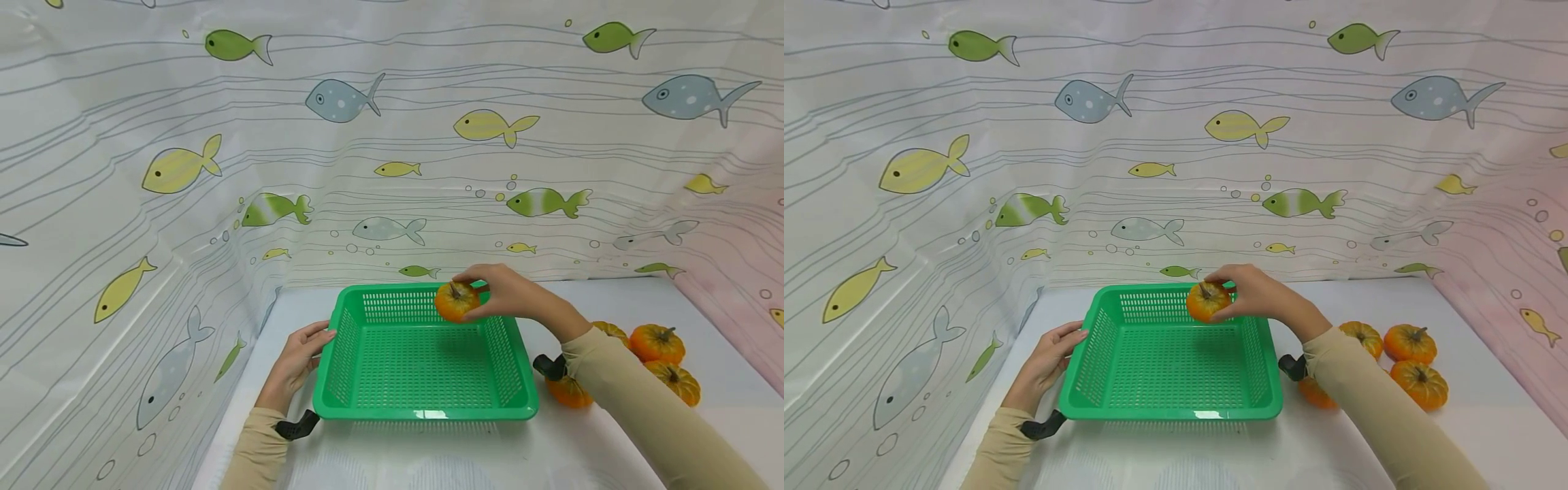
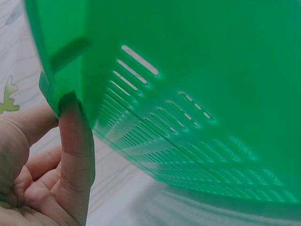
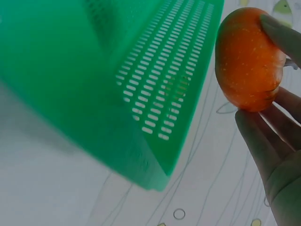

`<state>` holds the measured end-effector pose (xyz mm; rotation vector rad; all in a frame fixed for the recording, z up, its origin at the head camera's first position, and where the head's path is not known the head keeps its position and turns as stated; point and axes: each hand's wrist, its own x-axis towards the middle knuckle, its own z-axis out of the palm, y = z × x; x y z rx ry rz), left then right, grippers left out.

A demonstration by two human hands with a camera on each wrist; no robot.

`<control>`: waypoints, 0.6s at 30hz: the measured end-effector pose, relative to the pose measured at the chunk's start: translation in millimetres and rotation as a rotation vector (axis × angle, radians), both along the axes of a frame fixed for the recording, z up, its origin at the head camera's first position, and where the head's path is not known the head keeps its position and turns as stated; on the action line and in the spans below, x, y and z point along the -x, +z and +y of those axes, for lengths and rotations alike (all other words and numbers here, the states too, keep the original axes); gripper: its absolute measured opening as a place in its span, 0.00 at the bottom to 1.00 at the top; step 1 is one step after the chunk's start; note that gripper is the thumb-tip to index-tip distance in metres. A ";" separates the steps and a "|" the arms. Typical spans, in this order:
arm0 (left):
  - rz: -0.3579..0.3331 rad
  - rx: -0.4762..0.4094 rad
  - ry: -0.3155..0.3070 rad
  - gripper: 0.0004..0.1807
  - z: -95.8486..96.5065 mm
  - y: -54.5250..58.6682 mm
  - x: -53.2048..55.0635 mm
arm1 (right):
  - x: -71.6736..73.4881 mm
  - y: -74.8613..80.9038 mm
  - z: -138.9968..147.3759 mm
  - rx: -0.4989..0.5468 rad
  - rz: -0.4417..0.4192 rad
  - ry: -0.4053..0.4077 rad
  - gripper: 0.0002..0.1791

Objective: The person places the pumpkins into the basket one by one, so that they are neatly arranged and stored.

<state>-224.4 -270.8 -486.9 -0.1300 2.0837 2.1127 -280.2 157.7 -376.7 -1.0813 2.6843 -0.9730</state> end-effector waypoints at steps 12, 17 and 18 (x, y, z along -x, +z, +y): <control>-0.004 -0.008 -0.004 0.30 -0.3 0.0 -0.2 | 11.0 -17.0 -39.1 -0.064 0.002 0.052 0.37; -0.012 -0.006 0.002 0.31 -0.1 0.8 -0.8 | 13.6 -25.0 -57.5 -0.113 -0.013 0.060 0.37; -0.012 -0.007 0.003 0.30 -0.1 0.9 -0.9 | 14.0 -26.4 -61.4 -0.125 -0.013 0.063 0.37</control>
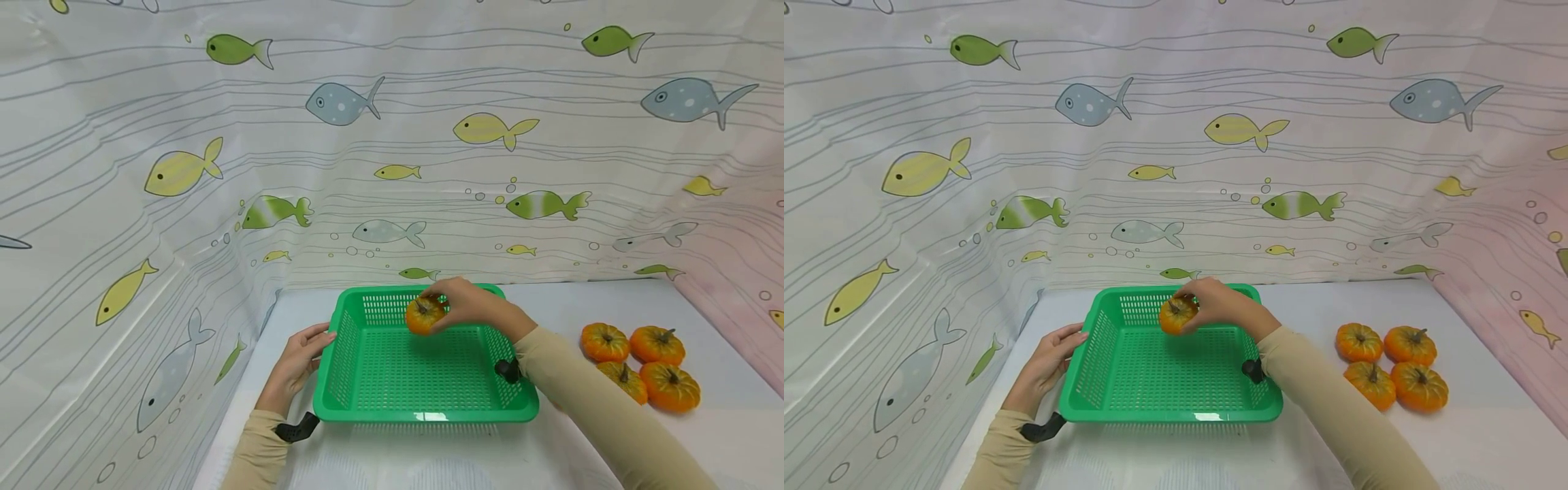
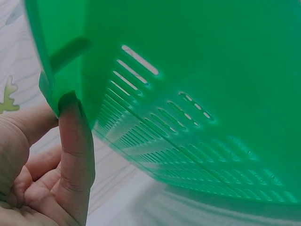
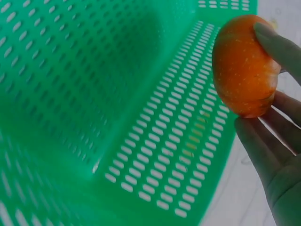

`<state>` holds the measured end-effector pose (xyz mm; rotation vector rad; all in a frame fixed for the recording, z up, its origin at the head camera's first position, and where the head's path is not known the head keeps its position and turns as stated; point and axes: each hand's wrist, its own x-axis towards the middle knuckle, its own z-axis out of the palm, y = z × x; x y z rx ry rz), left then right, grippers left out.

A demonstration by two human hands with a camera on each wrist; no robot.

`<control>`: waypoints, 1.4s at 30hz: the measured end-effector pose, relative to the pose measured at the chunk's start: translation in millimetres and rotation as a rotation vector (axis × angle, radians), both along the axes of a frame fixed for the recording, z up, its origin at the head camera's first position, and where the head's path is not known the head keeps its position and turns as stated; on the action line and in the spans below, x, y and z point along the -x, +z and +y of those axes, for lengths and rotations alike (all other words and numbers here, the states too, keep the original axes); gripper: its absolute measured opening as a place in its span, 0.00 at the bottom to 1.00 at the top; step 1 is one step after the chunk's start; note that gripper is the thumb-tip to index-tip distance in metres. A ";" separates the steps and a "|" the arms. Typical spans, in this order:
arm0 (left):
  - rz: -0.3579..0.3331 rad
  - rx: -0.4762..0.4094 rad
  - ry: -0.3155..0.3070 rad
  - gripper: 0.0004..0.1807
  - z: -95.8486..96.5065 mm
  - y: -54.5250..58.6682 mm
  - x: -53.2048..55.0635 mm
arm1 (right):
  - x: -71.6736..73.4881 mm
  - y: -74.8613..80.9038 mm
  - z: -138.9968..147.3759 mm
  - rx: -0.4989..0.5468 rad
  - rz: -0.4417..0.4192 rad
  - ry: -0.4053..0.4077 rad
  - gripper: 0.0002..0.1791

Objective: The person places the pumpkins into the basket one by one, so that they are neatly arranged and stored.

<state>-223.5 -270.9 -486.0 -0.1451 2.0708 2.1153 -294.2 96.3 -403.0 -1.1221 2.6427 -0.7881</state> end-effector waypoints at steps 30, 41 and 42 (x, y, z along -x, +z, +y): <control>0.017 -0.034 -0.032 0.31 -0.7 -1.0 -0.7 | 12.6 -49.0 -80.3 -0.093 0.004 0.039 0.36; 0.027 -0.030 -0.042 0.31 -0.9 -1.1 -2.5 | 9.2 -55.5 -89.3 -0.097 0.025 0.049 0.35; 0.027 -0.031 -0.043 0.31 -1.1 -1.2 -2.7 | 9.1 -56.0 -90.0 -0.101 0.028 0.050 0.35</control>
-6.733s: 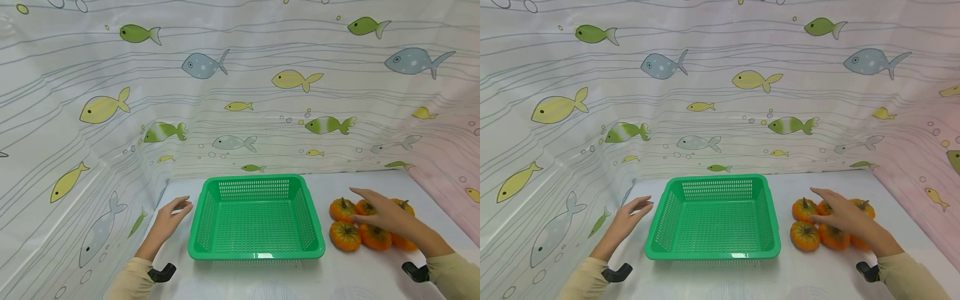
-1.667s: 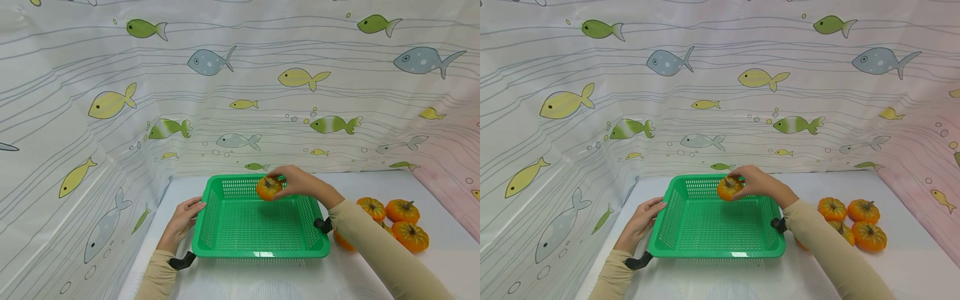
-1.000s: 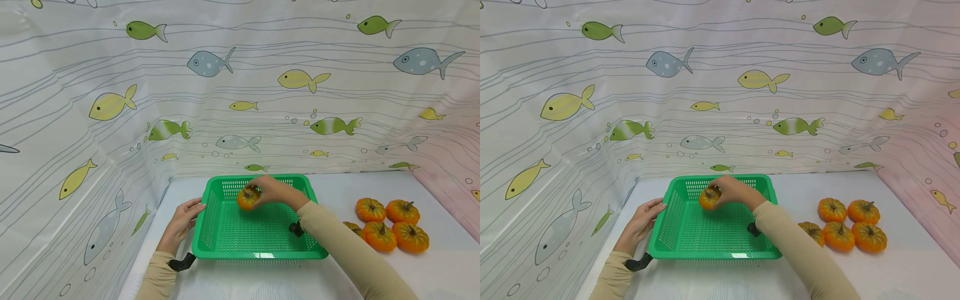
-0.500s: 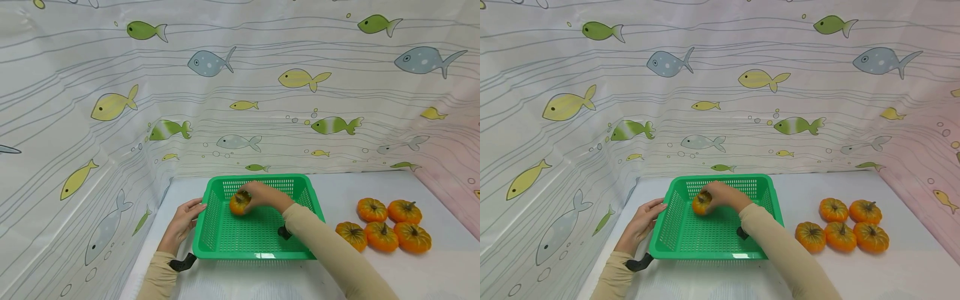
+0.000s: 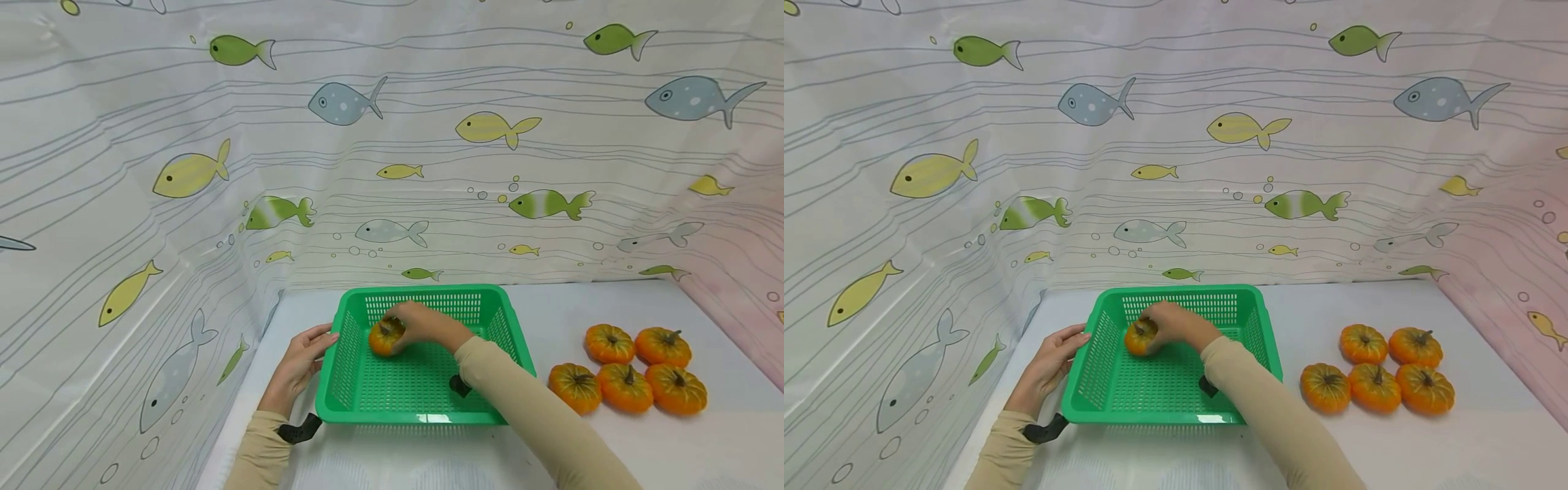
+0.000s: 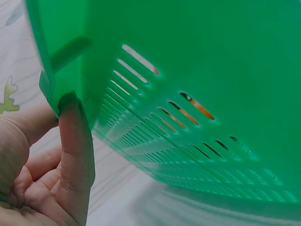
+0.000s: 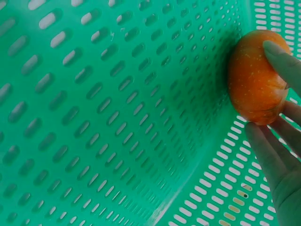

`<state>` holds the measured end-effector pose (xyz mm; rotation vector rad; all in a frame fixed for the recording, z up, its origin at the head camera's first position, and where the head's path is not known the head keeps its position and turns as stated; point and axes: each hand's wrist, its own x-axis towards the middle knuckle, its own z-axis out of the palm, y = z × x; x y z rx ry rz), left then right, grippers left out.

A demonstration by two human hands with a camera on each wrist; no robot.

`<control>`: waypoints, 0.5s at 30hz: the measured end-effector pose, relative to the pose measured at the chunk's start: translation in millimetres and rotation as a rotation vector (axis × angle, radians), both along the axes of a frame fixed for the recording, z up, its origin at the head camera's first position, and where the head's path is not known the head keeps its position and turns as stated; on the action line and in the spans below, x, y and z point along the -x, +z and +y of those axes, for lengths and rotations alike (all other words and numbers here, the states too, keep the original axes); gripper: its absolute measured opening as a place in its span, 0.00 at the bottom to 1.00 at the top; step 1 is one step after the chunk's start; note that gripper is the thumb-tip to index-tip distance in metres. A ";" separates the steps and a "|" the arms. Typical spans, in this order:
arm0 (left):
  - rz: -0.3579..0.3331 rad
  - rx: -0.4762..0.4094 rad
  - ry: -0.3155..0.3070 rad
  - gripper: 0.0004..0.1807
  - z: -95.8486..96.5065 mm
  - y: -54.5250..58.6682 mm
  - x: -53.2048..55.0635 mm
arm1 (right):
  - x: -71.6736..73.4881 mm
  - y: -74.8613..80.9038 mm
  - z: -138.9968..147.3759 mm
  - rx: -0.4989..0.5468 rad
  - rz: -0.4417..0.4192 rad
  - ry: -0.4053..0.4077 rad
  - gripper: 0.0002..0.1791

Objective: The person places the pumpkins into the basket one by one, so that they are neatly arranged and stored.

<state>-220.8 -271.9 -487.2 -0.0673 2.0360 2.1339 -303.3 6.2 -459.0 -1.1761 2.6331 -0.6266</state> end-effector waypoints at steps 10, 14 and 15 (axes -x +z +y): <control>-0.005 -0.015 -0.008 0.31 -0.4 0.3 0.3 | -2.6 -1.3 -2.9 -0.006 0.011 0.004 0.34; -0.007 -0.010 -0.004 0.31 -0.5 0.2 0.8 | -3.2 -1.2 -3.8 -0.013 0.009 -0.001 0.34; -0.008 -0.007 -0.003 0.31 -0.5 0.1 0.9 | -3.3 -1.1 -4.0 -0.014 0.009 0.000 0.34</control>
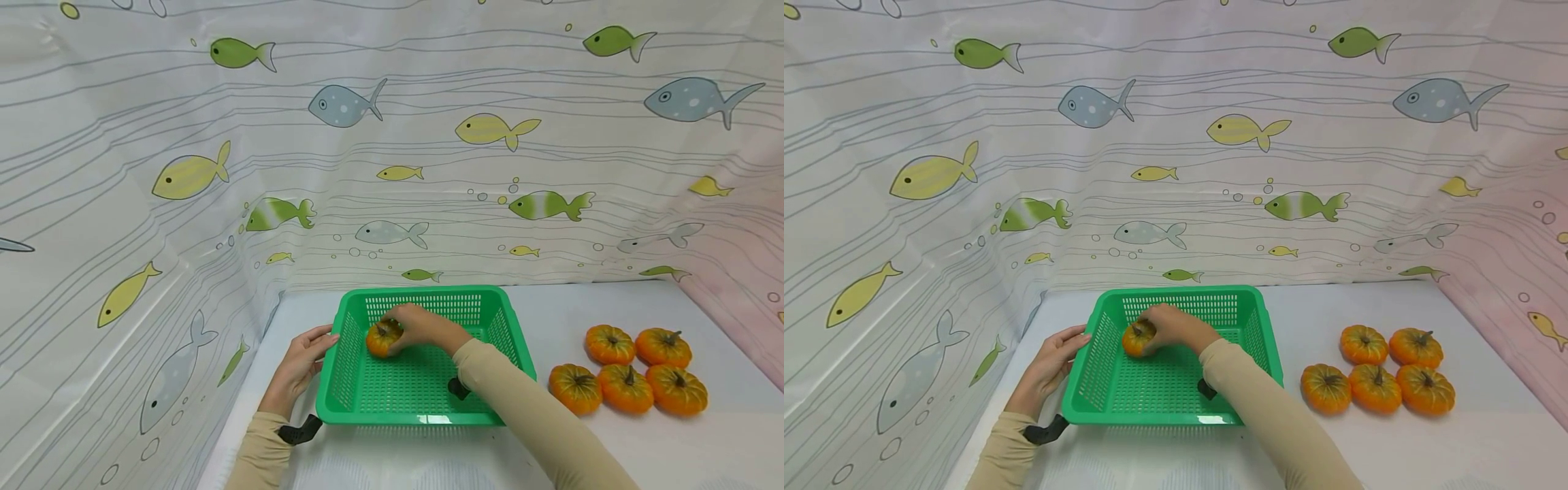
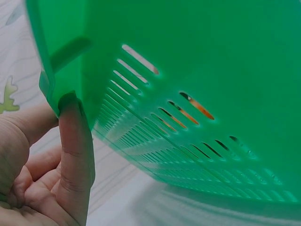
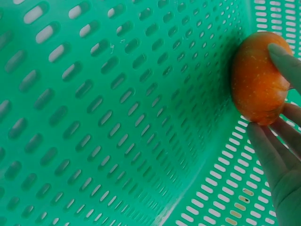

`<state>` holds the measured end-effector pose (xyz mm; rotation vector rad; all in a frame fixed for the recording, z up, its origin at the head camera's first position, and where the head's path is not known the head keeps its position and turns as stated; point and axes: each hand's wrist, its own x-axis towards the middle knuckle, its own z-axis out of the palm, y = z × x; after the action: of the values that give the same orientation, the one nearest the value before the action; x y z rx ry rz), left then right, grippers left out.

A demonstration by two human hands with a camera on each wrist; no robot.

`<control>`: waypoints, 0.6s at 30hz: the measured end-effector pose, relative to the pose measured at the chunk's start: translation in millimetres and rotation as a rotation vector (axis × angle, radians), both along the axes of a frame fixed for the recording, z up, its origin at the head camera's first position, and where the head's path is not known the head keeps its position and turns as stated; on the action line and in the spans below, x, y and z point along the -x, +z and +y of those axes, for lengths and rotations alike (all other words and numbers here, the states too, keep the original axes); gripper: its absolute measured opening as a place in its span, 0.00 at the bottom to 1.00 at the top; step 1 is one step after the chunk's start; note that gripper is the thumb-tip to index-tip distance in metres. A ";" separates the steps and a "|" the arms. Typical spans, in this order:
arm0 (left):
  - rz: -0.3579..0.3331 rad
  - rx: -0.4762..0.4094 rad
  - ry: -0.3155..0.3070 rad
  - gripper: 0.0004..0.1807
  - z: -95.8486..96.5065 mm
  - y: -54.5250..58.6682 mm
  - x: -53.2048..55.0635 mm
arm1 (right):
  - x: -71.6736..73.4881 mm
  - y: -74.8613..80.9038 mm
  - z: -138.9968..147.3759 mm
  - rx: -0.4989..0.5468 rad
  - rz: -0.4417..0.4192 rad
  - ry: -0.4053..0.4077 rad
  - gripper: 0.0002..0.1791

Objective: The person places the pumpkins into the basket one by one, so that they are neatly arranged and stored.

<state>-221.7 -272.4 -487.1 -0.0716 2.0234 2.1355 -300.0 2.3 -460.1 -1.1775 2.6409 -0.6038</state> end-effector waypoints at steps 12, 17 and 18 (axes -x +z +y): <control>0.004 0.005 0.004 0.31 0.7 0.4 -0.5 | 0.1 1.3 1.7 0.002 -0.004 0.001 0.35; -0.002 0.008 0.010 0.31 0.6 0.5 -0.3 | 2.1 1.9 5.2 -0.011 0.000 -0.025 0.39; -0.004 0.009 0.013 0.31 0.5 0.4 -0.2 | 2.3 2.8 6.3 -0.010 -0.003 -0.030 0.40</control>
<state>-221.5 -271.9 -486.6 -0.0905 2.0353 2.1327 -302.3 8.5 -457.3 -1.1348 2.6603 -0.5971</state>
